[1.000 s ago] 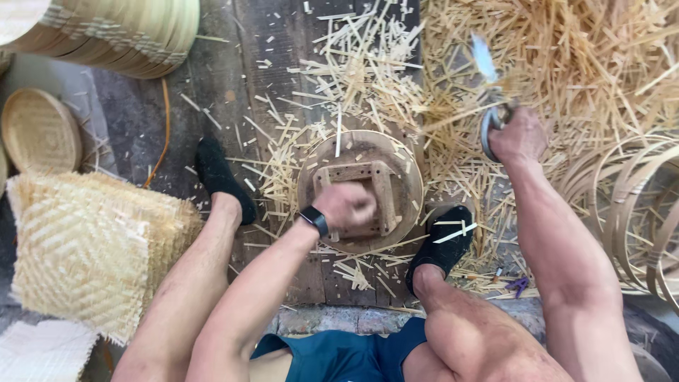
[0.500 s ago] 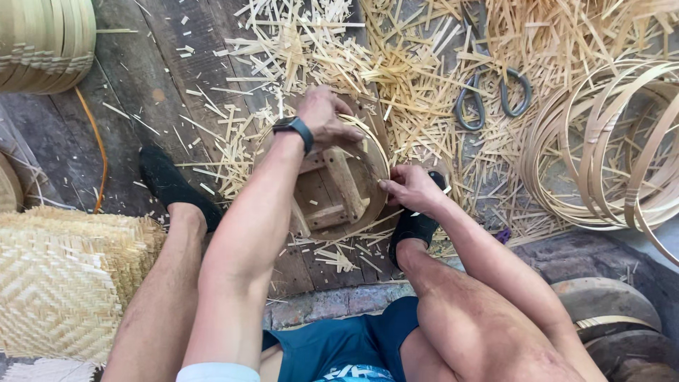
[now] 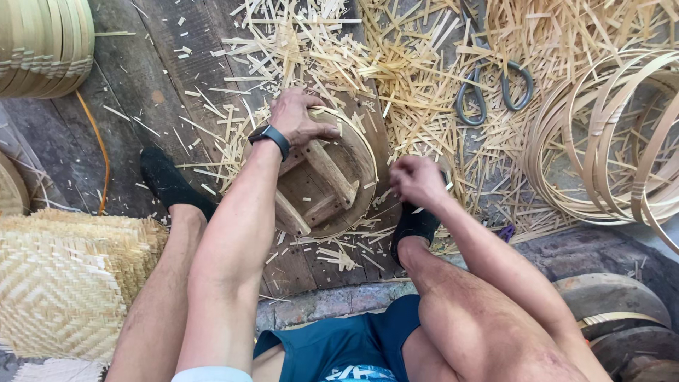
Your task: The person assembles round bamboo baskets by placing a circular bamboo frame over a square woven mat, pressing it down, and trimming the excess mat with shears. The person repeats this process for multiple units, stacking the finished baskets.
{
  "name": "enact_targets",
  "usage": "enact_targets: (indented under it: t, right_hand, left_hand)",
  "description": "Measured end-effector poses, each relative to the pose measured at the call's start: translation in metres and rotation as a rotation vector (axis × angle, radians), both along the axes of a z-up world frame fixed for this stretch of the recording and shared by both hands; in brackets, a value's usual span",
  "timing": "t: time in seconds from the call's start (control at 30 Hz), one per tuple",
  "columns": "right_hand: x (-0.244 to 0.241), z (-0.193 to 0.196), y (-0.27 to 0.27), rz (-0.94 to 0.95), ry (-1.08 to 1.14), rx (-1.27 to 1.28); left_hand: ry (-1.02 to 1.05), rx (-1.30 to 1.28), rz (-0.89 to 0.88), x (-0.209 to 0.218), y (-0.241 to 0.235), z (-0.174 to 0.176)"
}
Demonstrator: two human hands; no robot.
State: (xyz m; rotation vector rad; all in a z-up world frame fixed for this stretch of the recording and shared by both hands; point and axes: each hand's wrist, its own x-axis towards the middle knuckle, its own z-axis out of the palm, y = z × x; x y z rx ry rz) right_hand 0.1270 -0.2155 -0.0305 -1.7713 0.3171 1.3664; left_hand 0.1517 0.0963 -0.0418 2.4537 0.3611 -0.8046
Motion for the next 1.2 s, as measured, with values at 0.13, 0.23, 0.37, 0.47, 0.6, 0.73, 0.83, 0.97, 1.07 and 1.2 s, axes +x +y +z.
enact_targets:
  t: [0.13,0.23,0.37,0.47,0.6,0.73,0.83,0.97,1.07,1.2]
  right_hand:
    - [0.049,-0.042,-0.05,-0.006,-0.769,-0.26]
    - [0.093,-0.077,-0.099,0.104,-0.965,-0.464]
    - [0.128,-0.102,-0.126,0.244,-0.871,-0.464]
    - [0.14,-0.091,-0.132,0.294,-0.536,-0.493]
    - [0.12,-0.049,-0.136,0.232,-0.39,-0.289]
    - [0.06,-0.015,-0.152,0.312,-0.482,-0.48]
    - [0.022,-0.004,-0.16,0.267,-0.485,-0.473]
    - [0.004,0.006,-0.155,0.472,-0.831,-0.324]
    - [-0.006,0.019,-0.142,0.531,-0.933,-0.228]
    - [-0.013,0.033,-0.105,0.592,-1.107,-0.074]
  left_hand:
    - [0.101,-0.119,0.509,-0.025,0.031,-0.006]
    - [-0.108,-0.16,0.761,-0.069,0.056,-0.009]
    - [-0.197,-0.367,0.886,-0.118,0.068,-0.003]
    - [-0.214,-0.433,0.792,-0.129,0.061,0.018]
    - [-0.311,-0.292,0.609,-0.131,0.038,0.075]
    - [-0.316,-0.429,0.64,-0.134,0.02,0.122]
    - [-0.315,-0.467,0.669,-0.143,0.017,0.138]
    - [-0.339,-0.521,0.653,-0.153,0.027,0.143]
    - [-0.359,-0.523,0.622,-0.158,0.036,0.14]
    - [-0.331,-0.462,0.735,-0.156,0.043,0.12]
